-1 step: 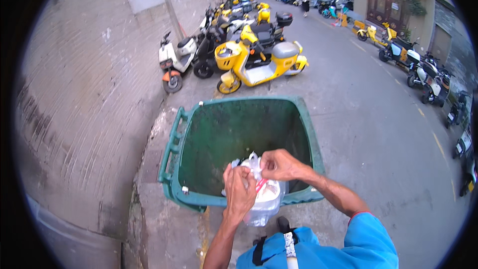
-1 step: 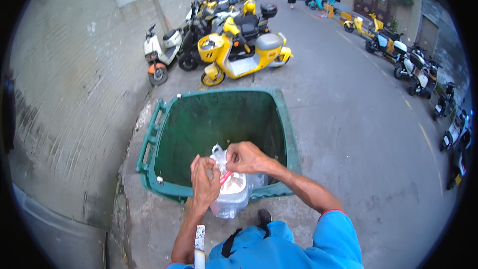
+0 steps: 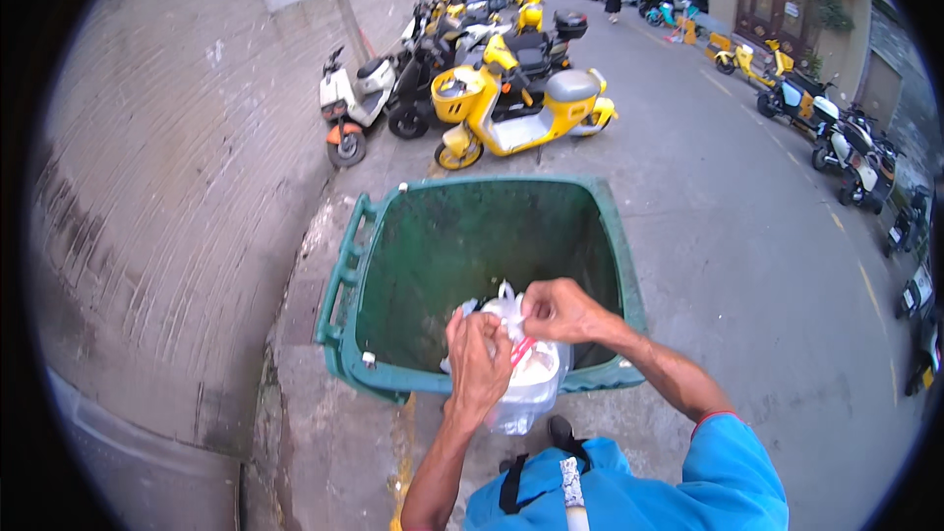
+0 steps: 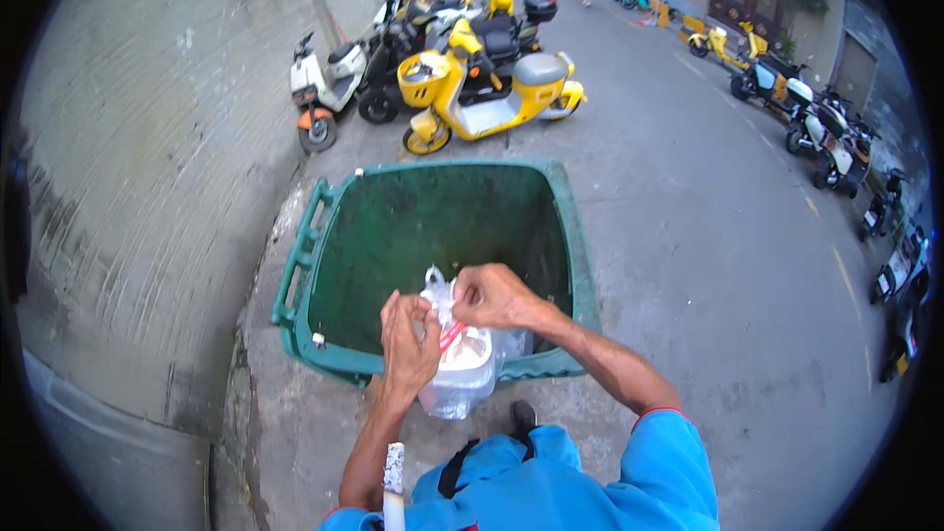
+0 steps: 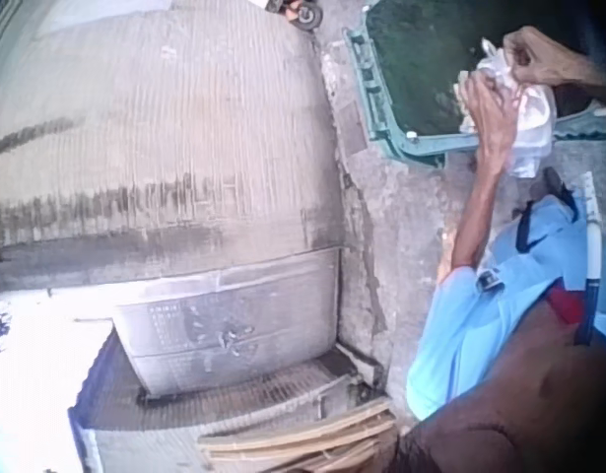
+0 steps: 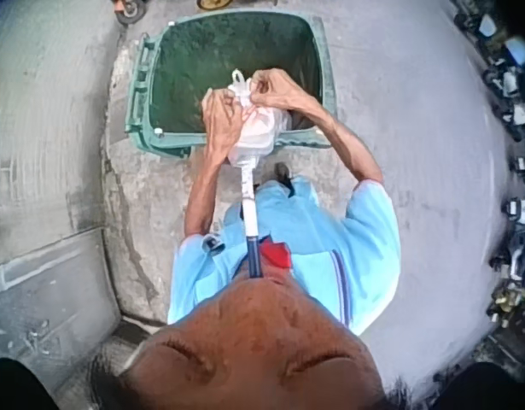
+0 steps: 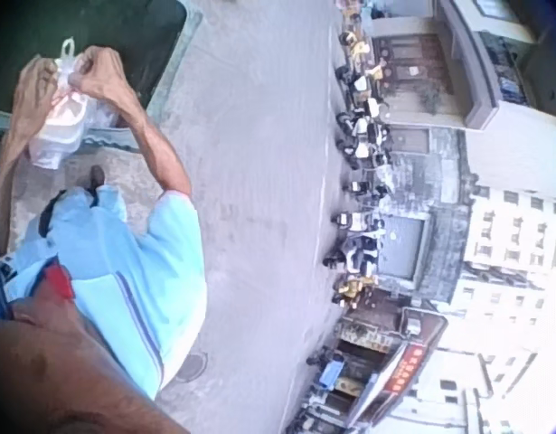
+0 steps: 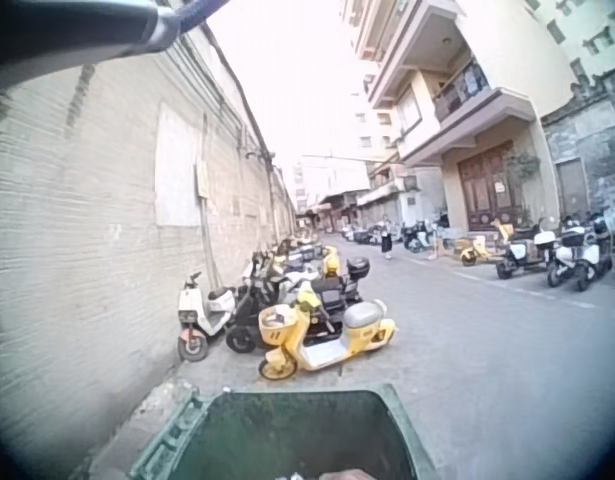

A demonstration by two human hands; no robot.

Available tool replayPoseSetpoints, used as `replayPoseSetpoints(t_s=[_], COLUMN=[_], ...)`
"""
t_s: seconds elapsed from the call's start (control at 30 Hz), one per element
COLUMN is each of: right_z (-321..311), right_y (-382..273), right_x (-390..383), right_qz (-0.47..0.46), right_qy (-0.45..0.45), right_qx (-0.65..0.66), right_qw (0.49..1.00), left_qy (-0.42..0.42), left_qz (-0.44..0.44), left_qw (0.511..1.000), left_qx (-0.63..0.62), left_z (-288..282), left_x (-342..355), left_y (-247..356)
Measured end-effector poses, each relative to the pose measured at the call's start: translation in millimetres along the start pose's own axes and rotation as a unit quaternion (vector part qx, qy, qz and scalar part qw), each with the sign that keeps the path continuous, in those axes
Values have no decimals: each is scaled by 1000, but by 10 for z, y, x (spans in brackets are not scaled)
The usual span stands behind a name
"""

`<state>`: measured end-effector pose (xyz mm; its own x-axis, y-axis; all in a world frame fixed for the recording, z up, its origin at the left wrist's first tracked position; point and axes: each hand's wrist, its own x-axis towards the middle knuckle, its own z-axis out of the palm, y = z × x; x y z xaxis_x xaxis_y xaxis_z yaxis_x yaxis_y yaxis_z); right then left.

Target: The person removes plastic food containers from a trash bag inside a green bin, opens them by hand to empty leftover food scraps into the bin, and handles the containers one at a time.

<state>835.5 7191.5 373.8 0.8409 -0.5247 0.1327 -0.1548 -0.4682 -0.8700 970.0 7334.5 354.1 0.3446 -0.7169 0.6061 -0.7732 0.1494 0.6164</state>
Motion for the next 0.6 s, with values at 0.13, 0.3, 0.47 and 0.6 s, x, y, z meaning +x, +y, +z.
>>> replayPoseSetpoints(t_s=[0.13,0.3,0.47,0.6], right_z=[37,94,74,64], right_y=[-43,-108,-86,-71], right_x=[-39,-39,-31,-38], right_qz=[62,77,65,47], right_qy=[56,17,2,6], right_qx=[68,162,181,151], right_qw=[994,984,981,987], left_qy=[-6,-14,-9,-4], left_qz=[-26,-10,55,11], left_qw=[1000,1000,998,1000], left_qx=[-10,-1,13,11], left_z=[-9,-93,-101,-101], left_x=[-15,5,57,53], left_y=[3,-3,26,-27])
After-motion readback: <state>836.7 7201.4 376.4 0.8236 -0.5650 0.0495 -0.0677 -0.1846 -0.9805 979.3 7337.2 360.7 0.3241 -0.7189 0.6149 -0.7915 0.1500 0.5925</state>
